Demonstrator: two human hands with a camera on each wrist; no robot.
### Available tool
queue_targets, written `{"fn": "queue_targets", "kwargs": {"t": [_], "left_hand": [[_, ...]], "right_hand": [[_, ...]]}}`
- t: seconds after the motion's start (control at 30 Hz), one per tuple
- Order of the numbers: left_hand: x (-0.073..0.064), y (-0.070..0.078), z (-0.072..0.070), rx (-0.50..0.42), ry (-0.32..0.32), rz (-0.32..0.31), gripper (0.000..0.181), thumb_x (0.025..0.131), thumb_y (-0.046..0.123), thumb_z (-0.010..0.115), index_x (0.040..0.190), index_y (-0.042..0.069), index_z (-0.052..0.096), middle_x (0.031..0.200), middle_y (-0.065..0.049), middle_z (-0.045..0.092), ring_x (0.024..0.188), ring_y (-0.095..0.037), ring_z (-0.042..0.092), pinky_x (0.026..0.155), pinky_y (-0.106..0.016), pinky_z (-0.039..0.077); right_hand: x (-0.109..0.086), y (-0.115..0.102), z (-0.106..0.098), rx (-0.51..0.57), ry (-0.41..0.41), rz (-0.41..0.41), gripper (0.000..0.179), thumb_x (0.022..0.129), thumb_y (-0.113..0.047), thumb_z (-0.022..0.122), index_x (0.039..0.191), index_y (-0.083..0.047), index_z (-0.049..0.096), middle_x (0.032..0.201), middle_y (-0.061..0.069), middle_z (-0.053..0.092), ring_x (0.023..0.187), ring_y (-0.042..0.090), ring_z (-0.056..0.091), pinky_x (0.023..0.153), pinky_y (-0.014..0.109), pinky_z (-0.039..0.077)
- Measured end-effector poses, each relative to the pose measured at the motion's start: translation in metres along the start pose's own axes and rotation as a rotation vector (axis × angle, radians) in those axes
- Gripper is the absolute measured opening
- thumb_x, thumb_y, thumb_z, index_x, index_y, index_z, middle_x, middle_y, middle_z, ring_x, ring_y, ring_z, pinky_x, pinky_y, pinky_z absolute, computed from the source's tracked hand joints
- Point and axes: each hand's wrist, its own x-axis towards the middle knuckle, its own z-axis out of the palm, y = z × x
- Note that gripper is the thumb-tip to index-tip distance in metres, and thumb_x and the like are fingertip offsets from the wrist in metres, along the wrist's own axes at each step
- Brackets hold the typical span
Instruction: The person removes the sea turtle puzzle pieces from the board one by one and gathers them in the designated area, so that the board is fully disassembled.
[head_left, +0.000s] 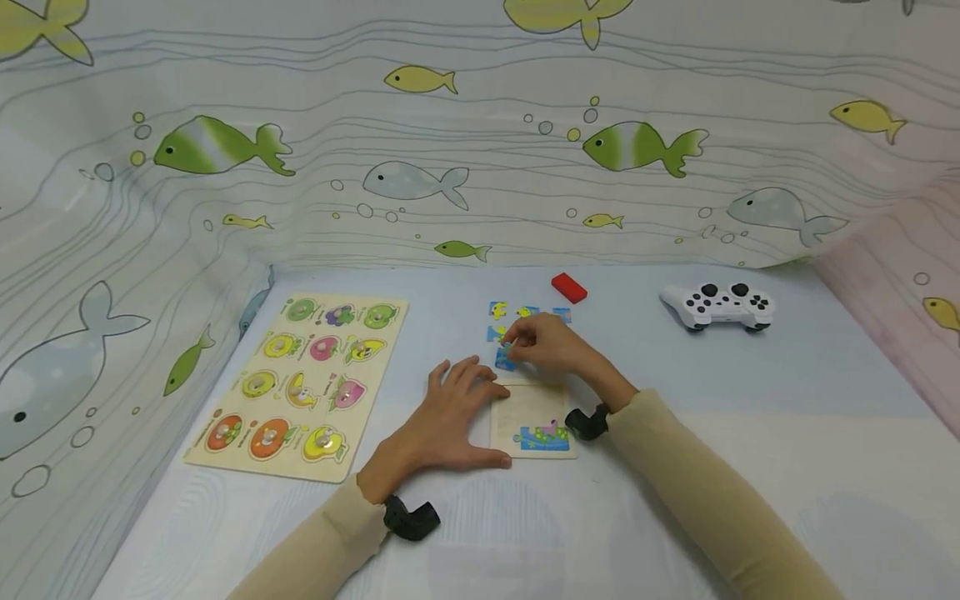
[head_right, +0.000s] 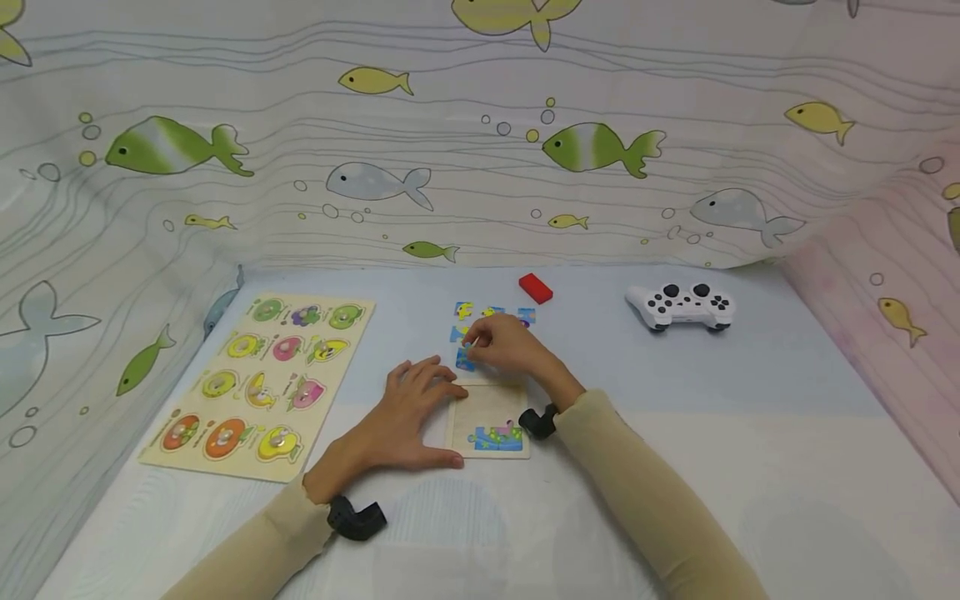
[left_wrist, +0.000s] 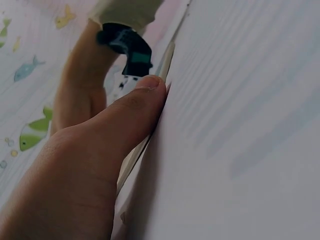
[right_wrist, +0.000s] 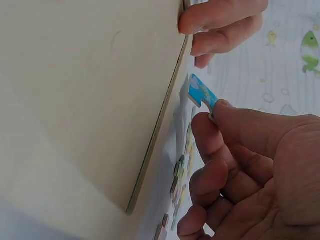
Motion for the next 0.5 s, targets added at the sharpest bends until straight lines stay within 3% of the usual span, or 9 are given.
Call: {"fn": "queue_targets", "kwargs": {"t": [0.5], "left_hand": [[-0.002,-0.003,0.001,-0.04,0.047,0.039,0.078,0.071,0.076,0.073,0.133,0.03,0.059,0.141,0.0,0.049,0.151,-0.042,0.03,0.113,-0.07,0.021]], "right_hand": [[0.014,-0.004,0.013,-0.08,0.011,0.025,0.021,0.09,-0.011,0.071,0.111,-0.007,0.074,0.084,0.004,0.065,0.077,0.015,0.053,0.07,0.026,0.042]]}}
